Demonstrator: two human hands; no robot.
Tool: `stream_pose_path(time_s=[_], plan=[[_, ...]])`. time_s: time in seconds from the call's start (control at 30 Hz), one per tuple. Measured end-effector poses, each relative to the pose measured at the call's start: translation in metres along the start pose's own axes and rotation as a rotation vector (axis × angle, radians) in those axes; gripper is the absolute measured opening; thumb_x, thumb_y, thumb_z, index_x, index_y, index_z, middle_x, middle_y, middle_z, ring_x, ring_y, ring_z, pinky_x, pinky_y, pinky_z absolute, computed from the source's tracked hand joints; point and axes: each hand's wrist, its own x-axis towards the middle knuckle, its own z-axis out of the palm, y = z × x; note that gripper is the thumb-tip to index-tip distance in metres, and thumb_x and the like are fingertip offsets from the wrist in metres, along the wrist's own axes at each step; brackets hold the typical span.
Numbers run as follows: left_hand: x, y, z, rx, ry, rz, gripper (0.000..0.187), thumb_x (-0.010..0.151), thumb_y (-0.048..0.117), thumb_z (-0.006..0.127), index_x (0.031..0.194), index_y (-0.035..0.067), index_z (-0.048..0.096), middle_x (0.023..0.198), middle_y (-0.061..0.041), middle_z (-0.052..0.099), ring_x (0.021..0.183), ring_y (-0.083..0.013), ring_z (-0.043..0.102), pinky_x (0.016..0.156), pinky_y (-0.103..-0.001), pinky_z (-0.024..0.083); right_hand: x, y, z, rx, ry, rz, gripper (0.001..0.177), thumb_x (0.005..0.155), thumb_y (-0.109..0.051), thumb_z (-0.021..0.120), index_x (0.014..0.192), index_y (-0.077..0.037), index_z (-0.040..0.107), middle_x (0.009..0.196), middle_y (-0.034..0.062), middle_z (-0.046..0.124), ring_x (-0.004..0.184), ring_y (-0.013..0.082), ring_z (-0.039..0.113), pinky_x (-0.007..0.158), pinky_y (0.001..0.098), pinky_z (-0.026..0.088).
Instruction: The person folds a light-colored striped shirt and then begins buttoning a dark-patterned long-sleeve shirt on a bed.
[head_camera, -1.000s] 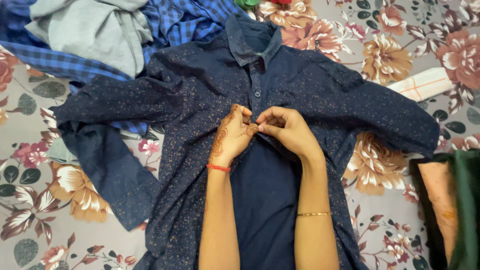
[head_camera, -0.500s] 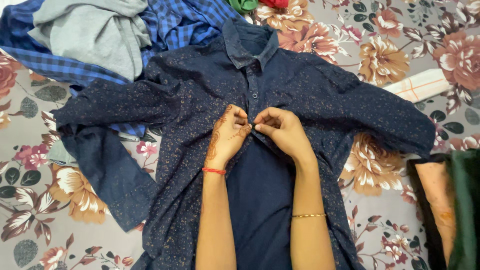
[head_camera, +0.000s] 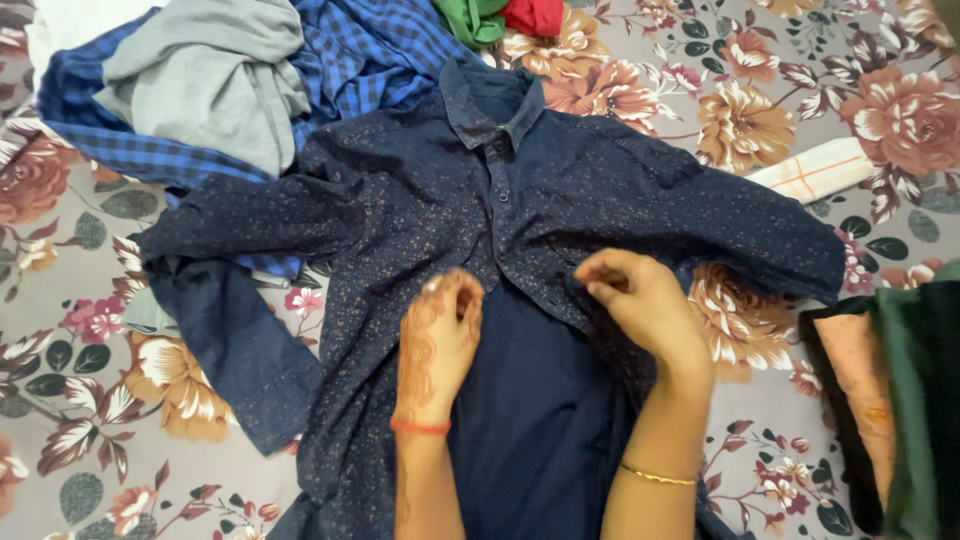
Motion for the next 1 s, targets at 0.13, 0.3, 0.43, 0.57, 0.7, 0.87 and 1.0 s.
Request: stream_pose_path(time_s=[0.13,0.3,0.43,0.57,0.7,0.87,1.0], plan=[[-0.031,-0.007,-0.004,0.038,0.138,0.172,0.014,0.083,0.003,0.067,0.097,0.005,0.067,0.102,-0.012,0.069,0.097,-0.0327,0.066,0.088,-0.043,0.052,-0.012,0.01,-0.002,-0.013,-0.092,0.107,0.017,0.084,-0.005,0.073,0.1,-0.003,0.078,0.088,0.0085,0.078,0.081,0.0151,0.071,0.077,0.0305,0.056],[-0.044,-0.013,0.004,0.057,0.237,0.188,0.02,0.084,0.004,0.068,0.104,0.005,0.069,0.103,-0.012,0.067,0.098,-0.0333,0.062,0.088,-0.044,0.049,-0.015,-0.003,0.034,-0.173,-0.022,0.022,0.035,0.071,-0.011,0.084,0.104,-0.007,0.074,0.094,0.0086,0.069,0.084,0.0219,0.067,0.078,0.0341,0.056],[-0.042,-0.018,0.008,0.037,0.19,0.071,0.018,0.086,0.007,0.069,0.105,0.007,0.069,0.1,-0.01,0.067,0.097,-0.0301,0.063,0.088,-0.042,0.05,-0.03,-0.01,0.053,-0.246,0.206,0.005,0.035,0.07,-0.015,0.084,0.103,-0.008,0.074,0.095,0.0087,0.068,0.088,0.0262,0.066,0.079,0.0382,0.053],[-0.044,-0.015,0.009,0.086,0.243,0.127,0.015,0.09,0.006,0.067,0.105,0.006,0.069,0.104,-0.011,0.066,0.099,-0.0312,0.061,0.09,-0.042,0.049,-0.043,-0.006,0.069,-0.246,0.448,-0.166,0.014,0.085,-0.011,0.076,0.099,-0.007,0.077,0.096,0.0083,0.071,0.087,0.0253,0.068,0.08,0.0375,0.053],[-0.049,0.001,0.008,0.01,0.289,0.157,0.014,0.089,0.005,0.066,0.102,0.006,0.07,0.105,-0.013,0.064,0.1,-0.0319,0.059,0.09,-0.042,0.048,-0.049,-0.008,0.069,-0.068,0.394,-0.202,0.016,0.086,-0.01,0.074,0.099,-0.003,0.074,0.09,0.0065,0.07,0.077,0.018,0.068,0.071,0.0312,0.053],[-0.051,0.006,0.009,-0.143,0.182,0.122,0.012,0.091,0.01,0.068,0.101,0.006,0.071,0.097,-0.008,0.069,0.088,-0.0251,0.066,0.081,-0.038,0.053,-0.05,-0.006,0.081,0.162,0.126,-0.057,0.016,0.086,-0.013,0.075,0.099,-0.003,0.073,0.079,0.0005,0.068,0.068,0.0074,0.061,0.061,0.0245,0.049],[-0.054,0.001,0.021,-0.386,0.07,-0.092,0.016,0.091,0.016,0.072,0.102,0.005,0.072,0.09,-0.005,0.075,0.075,-0.0162,0.072,0.068,-0.03,0.058,-0.044,0.006,0.091,0.266,0.021,0.0,0.017,0.087,-0.012,0.075,0.101,-0.003,0.07,0.078,-0.0022,0.066,0.069,0.0047,0.058,0.062,0.0226,0.048]])
